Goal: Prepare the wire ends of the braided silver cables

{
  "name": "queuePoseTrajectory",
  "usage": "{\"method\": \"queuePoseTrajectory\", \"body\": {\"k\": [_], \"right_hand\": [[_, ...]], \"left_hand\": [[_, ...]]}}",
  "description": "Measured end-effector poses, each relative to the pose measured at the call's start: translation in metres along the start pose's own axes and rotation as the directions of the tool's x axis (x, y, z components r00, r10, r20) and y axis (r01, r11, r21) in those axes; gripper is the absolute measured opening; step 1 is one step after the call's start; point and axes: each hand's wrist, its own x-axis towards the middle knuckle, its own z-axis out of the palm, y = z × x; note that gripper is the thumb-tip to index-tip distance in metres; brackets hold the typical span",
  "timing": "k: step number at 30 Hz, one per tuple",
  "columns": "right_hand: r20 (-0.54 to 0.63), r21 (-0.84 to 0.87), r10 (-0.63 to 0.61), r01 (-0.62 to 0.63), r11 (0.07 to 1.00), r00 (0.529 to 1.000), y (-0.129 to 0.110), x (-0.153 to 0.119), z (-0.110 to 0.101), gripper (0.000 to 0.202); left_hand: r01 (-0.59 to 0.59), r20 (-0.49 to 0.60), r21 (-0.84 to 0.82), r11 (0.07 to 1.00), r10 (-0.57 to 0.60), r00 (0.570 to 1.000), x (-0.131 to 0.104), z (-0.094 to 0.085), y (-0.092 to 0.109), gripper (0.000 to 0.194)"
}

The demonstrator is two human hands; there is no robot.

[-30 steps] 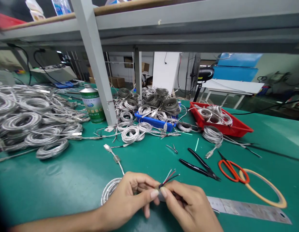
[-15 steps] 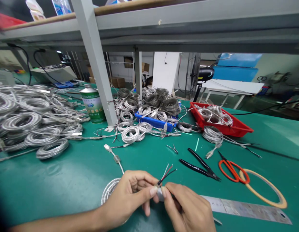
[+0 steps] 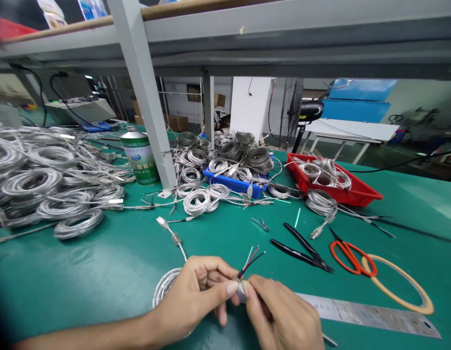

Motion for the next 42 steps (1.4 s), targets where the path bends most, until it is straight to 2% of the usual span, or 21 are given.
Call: {"method": "queuePoseTrajectory", "body": {"k": [11, 14, 18, 23, 34, 42], "right_hand": [[0.033, 0.089, 0.056, -0.059, 0.994, 0.998, -0.003, 0.005, 0.000, 0.015], [0.126, 0.144, 0.096, -0.114, 0.983, 0.987, -0.004, 0.007, -0.003, 0.017], [0.287, 0.234, 0.153, -0.224, 0.946, 0.946, -0.002, 0.007, -0.007, 0.021], [0.354, 0.278, 0.168, -0.275, 0.920, 0.920, 0.000, 0.008, -0.008, 0.024], [0.425, 0.298, 0.199, -0.344, 0.891, 0.883, 0.002, 0.014, -0.007, 0.026], [0.434, 0.332, 0.226, -0.388, 0.860, 0.872, 0.002, 0.014, -0.008, 0.025]], "left_hand": [[-0.011, 0.009, -0.048, 0.999, 0.012, 1.000, 0.001, 0.002, -0.001, 0.031], [-0.003, 0.008, -0.040, 0.999, 0.004, 1.000, 0.001, 0.001, 0.000, 0.032], [0.000, 0.022, 0.004, 1.000, 0.000, 1.000, 0.000, 0.001, 0.001, 0.032], [0.002, 0.022, 0.033, 0.999, -0.003, 1.000, -0.001, 0.001, -0.001, 0.030], [-0.014, 0.036, 0.047, 0.999, 0.012, 0.999, 0.000, 0.001, 0.001, 0.022], [-0.019, 0.044, 0.050, 0.999, 0.017, 0.999, -0.001, 0.000, -0.001, 0.025]]}}
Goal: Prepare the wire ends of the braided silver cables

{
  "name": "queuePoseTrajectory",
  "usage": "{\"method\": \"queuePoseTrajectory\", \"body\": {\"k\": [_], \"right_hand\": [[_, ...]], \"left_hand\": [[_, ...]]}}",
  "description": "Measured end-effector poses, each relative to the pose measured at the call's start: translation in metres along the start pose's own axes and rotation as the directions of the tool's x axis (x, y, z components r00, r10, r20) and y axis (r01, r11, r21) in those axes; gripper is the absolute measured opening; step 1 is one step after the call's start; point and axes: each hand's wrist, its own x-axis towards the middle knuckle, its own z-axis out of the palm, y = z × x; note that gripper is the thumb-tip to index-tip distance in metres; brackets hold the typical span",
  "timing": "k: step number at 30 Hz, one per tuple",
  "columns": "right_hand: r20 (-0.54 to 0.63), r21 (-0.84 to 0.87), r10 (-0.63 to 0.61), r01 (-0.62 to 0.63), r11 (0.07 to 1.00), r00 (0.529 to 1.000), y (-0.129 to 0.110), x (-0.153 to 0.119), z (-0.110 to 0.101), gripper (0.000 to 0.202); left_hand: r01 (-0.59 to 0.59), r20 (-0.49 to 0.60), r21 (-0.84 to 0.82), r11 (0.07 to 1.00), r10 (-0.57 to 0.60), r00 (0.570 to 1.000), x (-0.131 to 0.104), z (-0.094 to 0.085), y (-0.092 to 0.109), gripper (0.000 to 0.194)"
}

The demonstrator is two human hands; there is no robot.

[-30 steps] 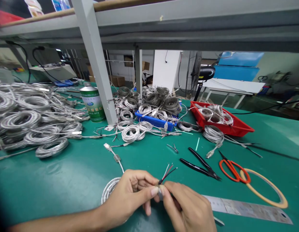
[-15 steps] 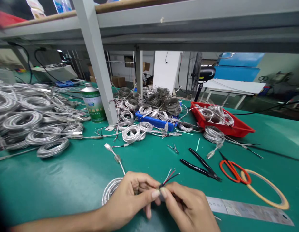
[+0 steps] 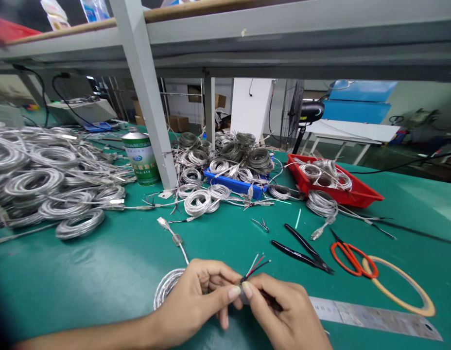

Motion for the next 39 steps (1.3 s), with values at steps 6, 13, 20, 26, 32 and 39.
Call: {"method": "queuePoseTrajectory", "body": {"k": [6, 13, 20, 26, 32, 39], "right_hand": [[-0.125, -0.029, -0.051, 0.048, 0.998, 0.991, 0.001, -0.004, 0.006, 0.022], [-0.276, -0.370, -0.357, 0.244, 0.896, 0.892, 0.008, -0.010, 0.008, 0.010], [-0.264, -0.469, -0.416, 0.262, 0.844, 0.870, 0.009, -0.007, 0.011, 0.012], [-0.271, -0.486, -0.435, 0.268, 0.832, 0.859, 0.010, -0.008, 0.011, 0.015], [-0.225, -0.427, -0.382, 0.262, 0.866, 0.896, 0.008, -0.008, 0.008, 0.014], [-0.154, -0.261, -0.254, 0.209, 0.942, 0.955, 0.006, -0.007, 0.003, 0.016]], "left_hand": [[-0.003, -0.007, -0.021, 1.000, 0.003, 1.000, 0.000, 0.000, 0.000, 0.028], [0.002, -0.022, -0.036, 0.999, -0.003, 1.000, 0.000, 0.000, 0.000, 0.030], [0.004, -0.031, -0.060, 0.998, -0.006, 1.000, 0.001, 0.001, 0.002, 0.032], [0.017, -0.042, -0.084, 0.996, -0.020, 0.999, 0.001, 0.001, 0.002, 0.032], [0.034, -0.039, -0.071, 0.997, -0.037, 0.999, 0.000, 0.002, 0.002, 0.030], [0.031, -0.013, -0.031, 0.999, -0.032, 0.999, 0.000, 0.002, 0.003, 0.032]]}}
